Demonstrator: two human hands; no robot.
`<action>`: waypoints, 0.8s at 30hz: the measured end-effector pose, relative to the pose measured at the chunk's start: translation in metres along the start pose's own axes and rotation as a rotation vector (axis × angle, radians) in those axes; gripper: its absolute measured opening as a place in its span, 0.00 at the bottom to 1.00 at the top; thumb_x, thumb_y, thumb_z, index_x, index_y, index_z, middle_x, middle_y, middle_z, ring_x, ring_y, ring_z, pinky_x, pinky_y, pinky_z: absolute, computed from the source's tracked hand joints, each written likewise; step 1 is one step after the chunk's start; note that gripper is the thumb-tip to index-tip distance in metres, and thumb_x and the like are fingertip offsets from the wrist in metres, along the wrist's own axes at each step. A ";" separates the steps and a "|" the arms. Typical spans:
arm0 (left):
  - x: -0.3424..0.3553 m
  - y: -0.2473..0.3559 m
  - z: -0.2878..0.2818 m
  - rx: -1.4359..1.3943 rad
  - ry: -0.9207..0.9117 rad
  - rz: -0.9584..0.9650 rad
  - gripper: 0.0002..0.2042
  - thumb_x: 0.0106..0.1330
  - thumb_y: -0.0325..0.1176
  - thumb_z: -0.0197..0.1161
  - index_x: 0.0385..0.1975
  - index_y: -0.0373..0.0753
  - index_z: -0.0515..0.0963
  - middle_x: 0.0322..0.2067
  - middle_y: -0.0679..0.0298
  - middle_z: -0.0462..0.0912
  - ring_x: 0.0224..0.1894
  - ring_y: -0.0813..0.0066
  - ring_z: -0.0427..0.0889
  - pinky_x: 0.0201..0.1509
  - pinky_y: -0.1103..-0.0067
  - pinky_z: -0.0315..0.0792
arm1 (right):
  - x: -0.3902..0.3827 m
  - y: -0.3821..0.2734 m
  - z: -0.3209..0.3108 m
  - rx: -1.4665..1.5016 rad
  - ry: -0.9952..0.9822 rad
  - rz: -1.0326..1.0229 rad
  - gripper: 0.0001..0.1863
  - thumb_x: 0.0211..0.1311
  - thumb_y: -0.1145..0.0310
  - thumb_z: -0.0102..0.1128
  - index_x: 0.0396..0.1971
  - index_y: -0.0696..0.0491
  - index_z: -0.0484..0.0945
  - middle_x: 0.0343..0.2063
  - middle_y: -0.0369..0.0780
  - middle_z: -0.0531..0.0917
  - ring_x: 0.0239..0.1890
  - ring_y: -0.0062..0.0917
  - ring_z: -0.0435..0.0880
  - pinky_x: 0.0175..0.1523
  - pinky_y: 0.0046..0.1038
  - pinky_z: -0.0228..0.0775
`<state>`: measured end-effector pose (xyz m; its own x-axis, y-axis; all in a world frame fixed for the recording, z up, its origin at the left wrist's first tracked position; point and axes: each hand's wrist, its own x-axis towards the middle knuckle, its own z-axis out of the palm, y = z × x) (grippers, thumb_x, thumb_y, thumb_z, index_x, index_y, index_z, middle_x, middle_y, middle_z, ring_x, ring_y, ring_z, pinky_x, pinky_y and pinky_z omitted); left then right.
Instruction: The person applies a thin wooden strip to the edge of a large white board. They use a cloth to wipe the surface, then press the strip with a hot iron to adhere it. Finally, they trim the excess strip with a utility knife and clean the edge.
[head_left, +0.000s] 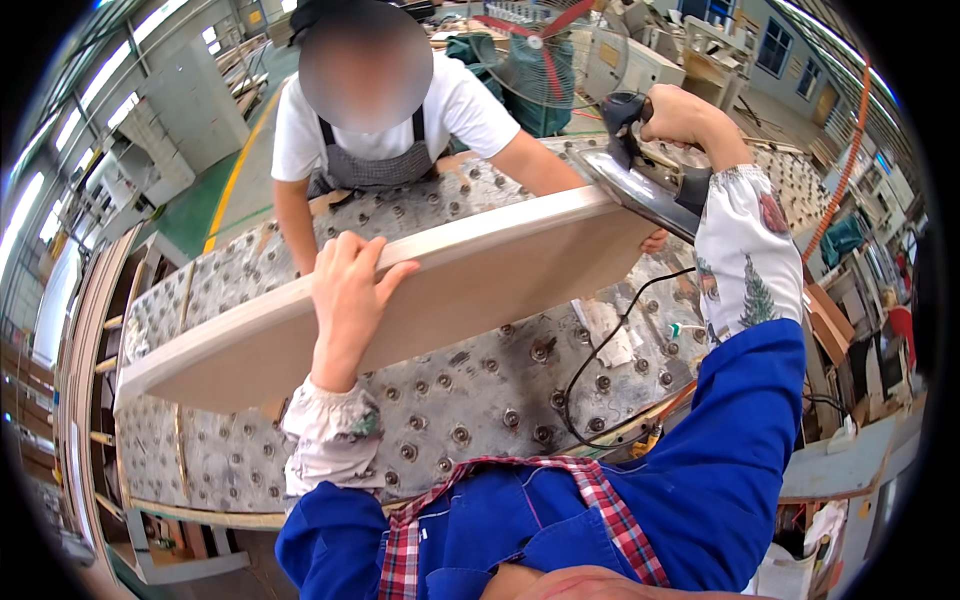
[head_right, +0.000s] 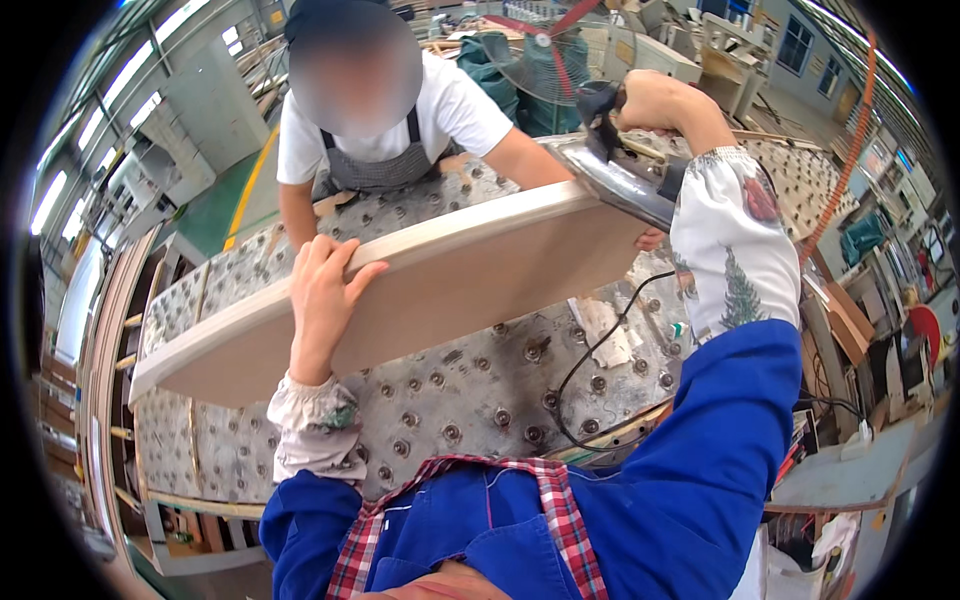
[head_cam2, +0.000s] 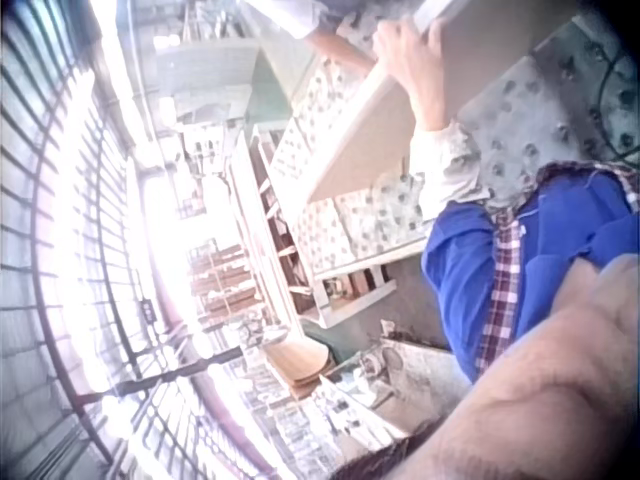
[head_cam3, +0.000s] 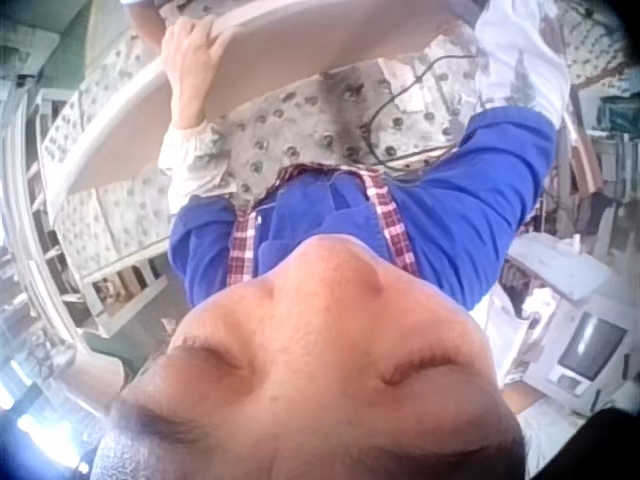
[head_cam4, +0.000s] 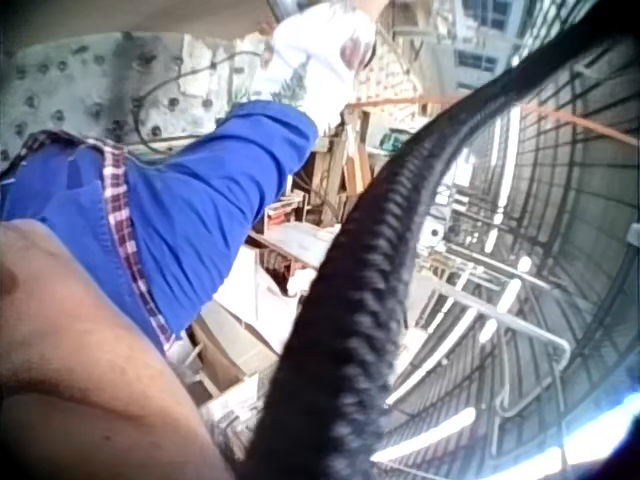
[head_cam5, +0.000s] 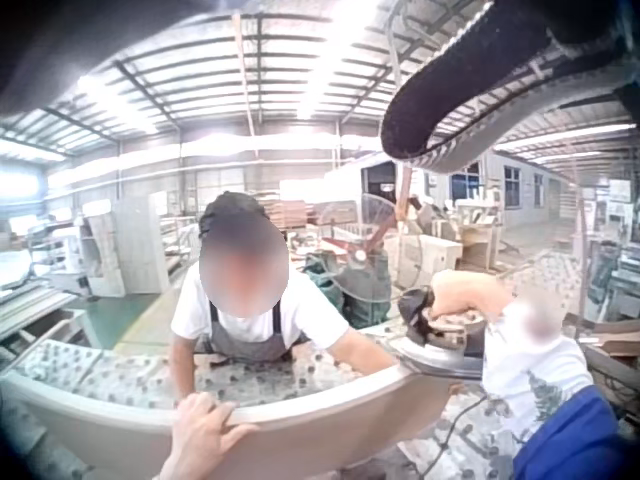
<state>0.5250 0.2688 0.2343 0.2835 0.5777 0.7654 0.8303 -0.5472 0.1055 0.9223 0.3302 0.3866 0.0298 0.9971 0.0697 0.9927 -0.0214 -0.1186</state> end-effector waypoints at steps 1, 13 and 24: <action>0.000 -0.001 0.001 -0.010 0.013 0.005 0.19 0.45 0.43 0.69 0.32 0.36 0.77 0.25 0.64 0.71 0.31 0.66 0.70 0.35 0.73 0.66 | -0.002 -0.016 0.002 0.010 0.005 -0.064 0.13 0.36 0.70 0.63 0.15 0.66 0.74 0.10 0.43 0.74 0.10 0.26 0.74 0.16 0.28 0.64; -0.034 -0.031 -0.022 -0.173 0.183 -0.058 0.20 0.50 0.36 0.70 0.40 0.32 0.76 0.43 0.56 0.77 0.45 0.57 0.76 0.49 0.70 0.70 | 0.009 -0.157 0.023 0.039 -0.123 -0.503 0.15 0.33 0.66 0.66 0.21 0.61 0.77 0.13 0.44 0.77 0.16 0.32 0.75 0.25 0.28 0.65; -0.153 -0.140 -0.092 -0.025 0.722 -0.489 0.12 0.66 0.30 0.47 0.38 0.29 0.75 0.38 0.54 0.75 0.43 0.64 0.74 0.49 0.72 0.67 | 0.002 -0.243 0.037 0.108 0.013 -0.790 0.14 0.30 0.70 0.65 0.22 0.61 0.77 0.14 0.46 0.75 0.16 0.31 0.71 0.28 0.28 0.65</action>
<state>0.3211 0.2009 0.1612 -0.4827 0.2305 0.8449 0.7659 -0.3567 0.5349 0.6767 0.3401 0.3790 -0.6760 0.7134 0.1846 0.7041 0.6992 -0.1241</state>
